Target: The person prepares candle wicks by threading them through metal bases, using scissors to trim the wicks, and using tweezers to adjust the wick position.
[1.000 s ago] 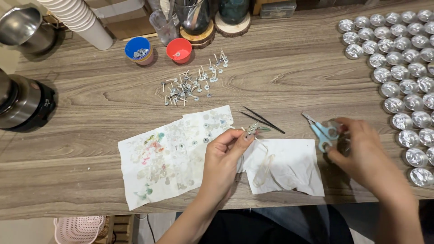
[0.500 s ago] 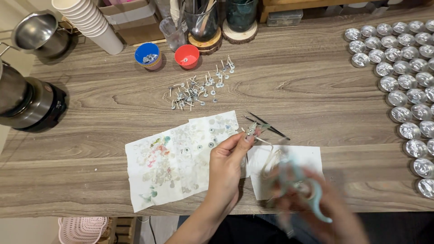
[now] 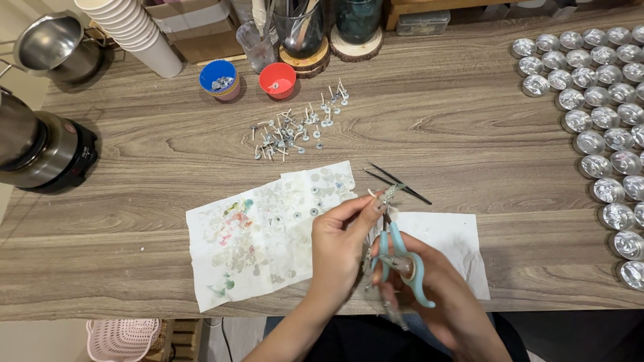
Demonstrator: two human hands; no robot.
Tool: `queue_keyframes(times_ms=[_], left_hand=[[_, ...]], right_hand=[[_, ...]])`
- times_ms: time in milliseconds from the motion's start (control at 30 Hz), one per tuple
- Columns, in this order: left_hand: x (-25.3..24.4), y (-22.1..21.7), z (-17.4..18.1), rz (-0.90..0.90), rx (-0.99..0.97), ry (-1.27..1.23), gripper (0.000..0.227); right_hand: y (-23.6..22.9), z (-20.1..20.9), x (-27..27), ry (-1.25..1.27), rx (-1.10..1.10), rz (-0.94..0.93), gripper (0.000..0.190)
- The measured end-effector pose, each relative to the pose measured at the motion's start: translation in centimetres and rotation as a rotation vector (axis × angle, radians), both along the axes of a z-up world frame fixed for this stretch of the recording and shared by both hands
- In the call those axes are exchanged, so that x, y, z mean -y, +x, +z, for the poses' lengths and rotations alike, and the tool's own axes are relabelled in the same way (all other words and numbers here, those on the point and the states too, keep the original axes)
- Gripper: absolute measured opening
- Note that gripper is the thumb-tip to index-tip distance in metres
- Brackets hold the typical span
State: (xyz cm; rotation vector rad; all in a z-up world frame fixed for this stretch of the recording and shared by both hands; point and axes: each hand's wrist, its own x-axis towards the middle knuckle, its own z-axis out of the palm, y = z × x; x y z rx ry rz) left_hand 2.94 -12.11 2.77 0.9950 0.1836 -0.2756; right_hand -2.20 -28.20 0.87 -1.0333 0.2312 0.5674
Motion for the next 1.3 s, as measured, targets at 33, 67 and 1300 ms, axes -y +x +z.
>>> queue_keyframes(times_ms=[33,67,1300], left_hand=[[0.1,0.3,-0.4,0.038,0.135,0.129,0.029],[0.1,0.6,-0.9,0.075,0.269,0.257,0.028],[-14.0,4.4,1.2,0.199,0.287,1.531,0.034]], right_hand=[[0.0,-0.4,0.2,-0.011,0.023,0.006,0.057],[-0.1,-0.9,0.3,-0.010,0.021,0.007,0.057],[2.2,-8.1,11.3,-2.027,0.650,-0.231,0.046]])
